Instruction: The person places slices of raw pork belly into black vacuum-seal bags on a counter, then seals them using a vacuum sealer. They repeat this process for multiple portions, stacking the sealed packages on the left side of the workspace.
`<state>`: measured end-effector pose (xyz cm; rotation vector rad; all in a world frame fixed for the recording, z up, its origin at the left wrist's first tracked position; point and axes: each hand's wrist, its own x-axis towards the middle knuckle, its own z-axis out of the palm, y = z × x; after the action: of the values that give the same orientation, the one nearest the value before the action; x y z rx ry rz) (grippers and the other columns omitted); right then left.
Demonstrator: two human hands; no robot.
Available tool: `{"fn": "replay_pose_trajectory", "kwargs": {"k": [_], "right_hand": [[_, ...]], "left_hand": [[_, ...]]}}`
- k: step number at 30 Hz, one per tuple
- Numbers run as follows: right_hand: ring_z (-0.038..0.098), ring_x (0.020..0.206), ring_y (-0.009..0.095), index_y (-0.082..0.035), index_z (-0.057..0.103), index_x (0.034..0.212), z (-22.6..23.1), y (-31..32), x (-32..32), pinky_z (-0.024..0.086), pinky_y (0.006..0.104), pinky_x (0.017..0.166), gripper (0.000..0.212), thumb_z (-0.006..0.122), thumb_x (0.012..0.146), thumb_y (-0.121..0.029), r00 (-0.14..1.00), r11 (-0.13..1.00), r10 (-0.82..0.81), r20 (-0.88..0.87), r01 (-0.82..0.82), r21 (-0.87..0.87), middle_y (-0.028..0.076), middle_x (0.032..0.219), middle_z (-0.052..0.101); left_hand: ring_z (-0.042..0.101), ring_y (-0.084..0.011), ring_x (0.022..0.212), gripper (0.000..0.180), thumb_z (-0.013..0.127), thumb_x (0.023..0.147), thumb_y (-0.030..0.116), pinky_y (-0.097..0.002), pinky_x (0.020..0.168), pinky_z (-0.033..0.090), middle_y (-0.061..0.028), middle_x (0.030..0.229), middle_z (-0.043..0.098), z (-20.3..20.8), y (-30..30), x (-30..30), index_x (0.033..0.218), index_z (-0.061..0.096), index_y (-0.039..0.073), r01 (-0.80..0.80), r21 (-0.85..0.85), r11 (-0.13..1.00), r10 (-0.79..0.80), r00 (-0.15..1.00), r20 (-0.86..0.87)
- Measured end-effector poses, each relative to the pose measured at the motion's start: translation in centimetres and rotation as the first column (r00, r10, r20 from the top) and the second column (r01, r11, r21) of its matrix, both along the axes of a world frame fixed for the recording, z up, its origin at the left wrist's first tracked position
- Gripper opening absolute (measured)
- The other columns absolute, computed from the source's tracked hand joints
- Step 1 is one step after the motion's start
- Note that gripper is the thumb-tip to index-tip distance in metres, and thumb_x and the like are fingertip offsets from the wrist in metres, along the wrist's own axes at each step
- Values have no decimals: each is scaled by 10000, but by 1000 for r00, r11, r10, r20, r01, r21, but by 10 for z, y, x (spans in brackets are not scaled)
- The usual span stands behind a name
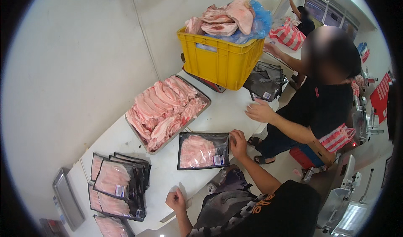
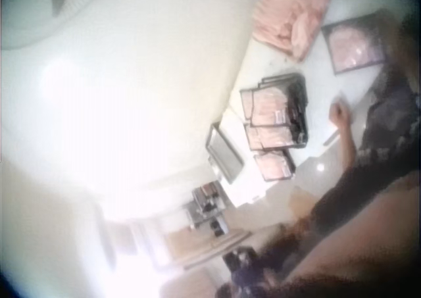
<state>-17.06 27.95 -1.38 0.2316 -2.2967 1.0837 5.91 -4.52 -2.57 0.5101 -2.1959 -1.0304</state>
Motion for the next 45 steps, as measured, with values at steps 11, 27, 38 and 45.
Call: {"fn": "replay_pose_trajectory", "kwargs": {"k": [11, 27, 38, 45], "right_hand": [[592, 1182, 419, 39, 657, 1224, -28, 4, -4, 501, 458, 1003, 396, 619, 832, 69, 998, 994, 49, -31, -46, 102, 223, 1278, 633], [518, 1257, 449, 116, 571, 1351, -36, 10, -12, 391, 480, 1138, 517, 490, 843, 70, 985, 955, 167, 38, -172, 242, 282, 1341, 584], [513, 1256, 473, 144, 568, 1302, -33, 9, -3, 391, 494, 1135, 491, 524, 832, 10, 984, 955, 168, 61, -178, 235, 302, 1336, 572], [511, 1258, 475, 153, 562, 1302, -36, 9, 0, 385, 504, 1141, 494, 505, 824, 46, 990, 962, 125, 65, -137, 237, 301, 1336, 576]], "left_hand": [[444, -211, 488, 434, 788, 907, 84, -374, 489, 348, -102, 560, 473, 9, -6, 6, 608, 477, 36, -31, 65, 997, 30, 999, 18], [532, -261, 523, 344, 825, 826, -5, -381, 490, 396, -70, 602, 532, 12, -6, -1, 652, 534, 52, -133, 11, 991, 132, 971, -198], [529, -275, 529, 323, 794, 849, -22, -392, 498, 389, -87, 609, 535, 11, -13, 4, 659, 539, 35, -60, 34, 998, 64, 990, -125], [529, -267, 534, 296, 788, 863, -6, -385, 504, 382, -90, 614, 544, 13, -12, 5, 671, 566, 28, -42, 68, 997, 49, 993, -106]]}}
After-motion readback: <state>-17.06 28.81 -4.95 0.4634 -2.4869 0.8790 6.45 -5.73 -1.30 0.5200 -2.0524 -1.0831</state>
